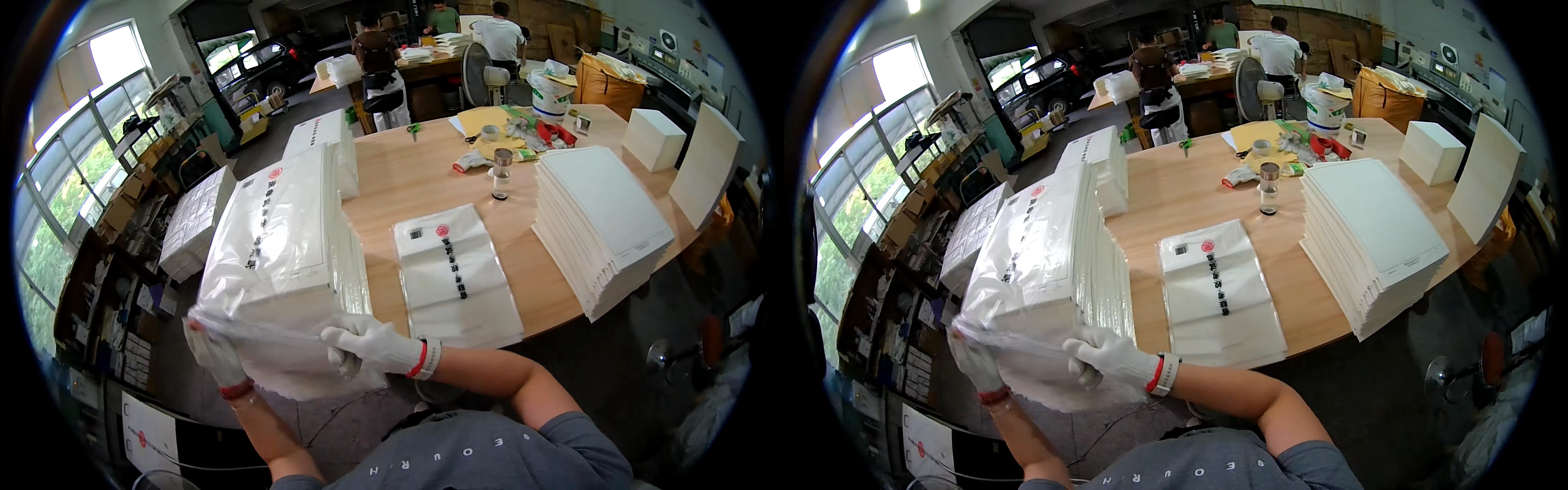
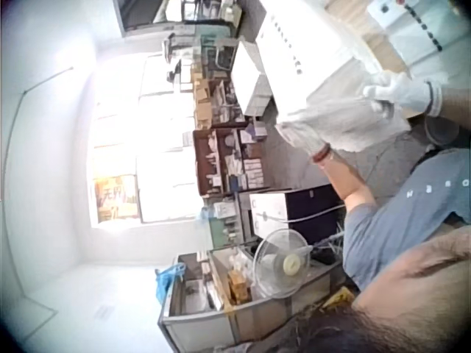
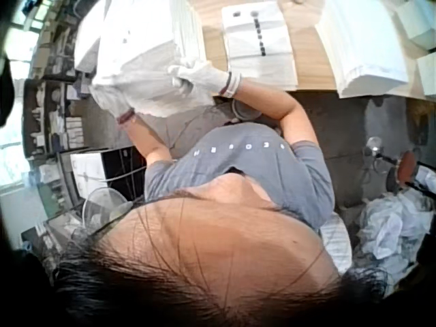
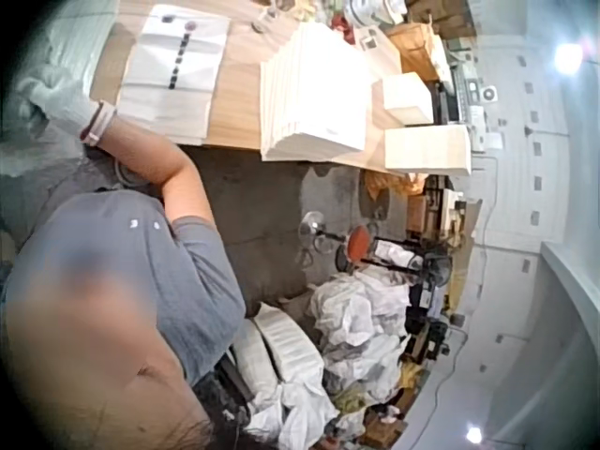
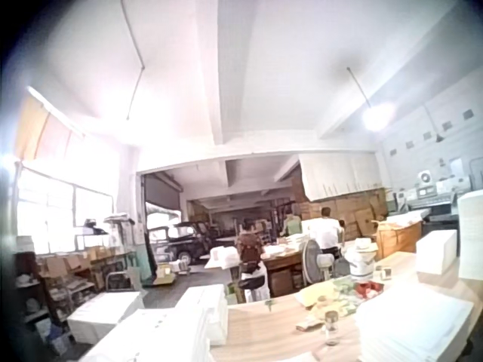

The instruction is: The person repeatedly picks up white rectangular foam blocks from a stack on the table and places them into clear plastic bags. The person then folds the top of the bag to seal it and sets the packaged item aside. This process is repeated continuously throughout the clip.

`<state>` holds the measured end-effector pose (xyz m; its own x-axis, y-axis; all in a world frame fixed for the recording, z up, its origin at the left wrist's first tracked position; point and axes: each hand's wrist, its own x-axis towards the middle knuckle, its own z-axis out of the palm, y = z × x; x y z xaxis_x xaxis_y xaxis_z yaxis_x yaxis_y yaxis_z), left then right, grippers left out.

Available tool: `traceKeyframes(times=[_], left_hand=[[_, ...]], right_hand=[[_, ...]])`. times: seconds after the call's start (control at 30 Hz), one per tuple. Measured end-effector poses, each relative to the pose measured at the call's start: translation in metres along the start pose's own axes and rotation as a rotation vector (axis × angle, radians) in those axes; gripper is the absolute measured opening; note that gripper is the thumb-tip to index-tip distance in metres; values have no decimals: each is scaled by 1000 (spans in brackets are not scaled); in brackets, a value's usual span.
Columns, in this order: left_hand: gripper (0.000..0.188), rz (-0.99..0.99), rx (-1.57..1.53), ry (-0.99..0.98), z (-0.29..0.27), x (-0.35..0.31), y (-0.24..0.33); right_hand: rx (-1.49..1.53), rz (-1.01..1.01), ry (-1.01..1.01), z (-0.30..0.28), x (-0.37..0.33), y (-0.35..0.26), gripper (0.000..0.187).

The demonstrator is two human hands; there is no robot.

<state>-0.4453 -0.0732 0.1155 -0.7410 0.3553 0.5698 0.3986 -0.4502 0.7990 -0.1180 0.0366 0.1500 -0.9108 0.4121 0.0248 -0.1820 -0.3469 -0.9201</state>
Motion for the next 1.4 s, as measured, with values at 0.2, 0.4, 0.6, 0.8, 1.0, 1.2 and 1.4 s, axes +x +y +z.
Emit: traceKeyframes(times=[0.2, 0.4, 0.6, 0.8, 1.0, 1.2, 1.4], left_hand=[[26, -563, 19, -203, 36, -189, -87], [13, 74, 334, -1112, 210, -325, -93], [25, 190, 591, -1374, 301, -320, -138], [32, -81, 579, -1439, 313, -284, -117], [18, -196, -42, -1083, 324, -251, -175], [16, -948, -184, -959, 361, -227, -141], [35, -561, -105, -1214, 390, -192, -44]], right_hand=[[-270, 137, 131, -53, -71, 82, 42], [-237, 553, 618, -101, -198, 155, 41], [-19, 475, 872, -113, -236, 161, 36], [290, 205, 884, -167, -162, 155, 45], [-669, 279, 1048, -236, -118, 144, 27], [-847, -495, 1005, -212, -117, 150, 30], [-1933, 303, 779, -310, -47, 236, 33]])
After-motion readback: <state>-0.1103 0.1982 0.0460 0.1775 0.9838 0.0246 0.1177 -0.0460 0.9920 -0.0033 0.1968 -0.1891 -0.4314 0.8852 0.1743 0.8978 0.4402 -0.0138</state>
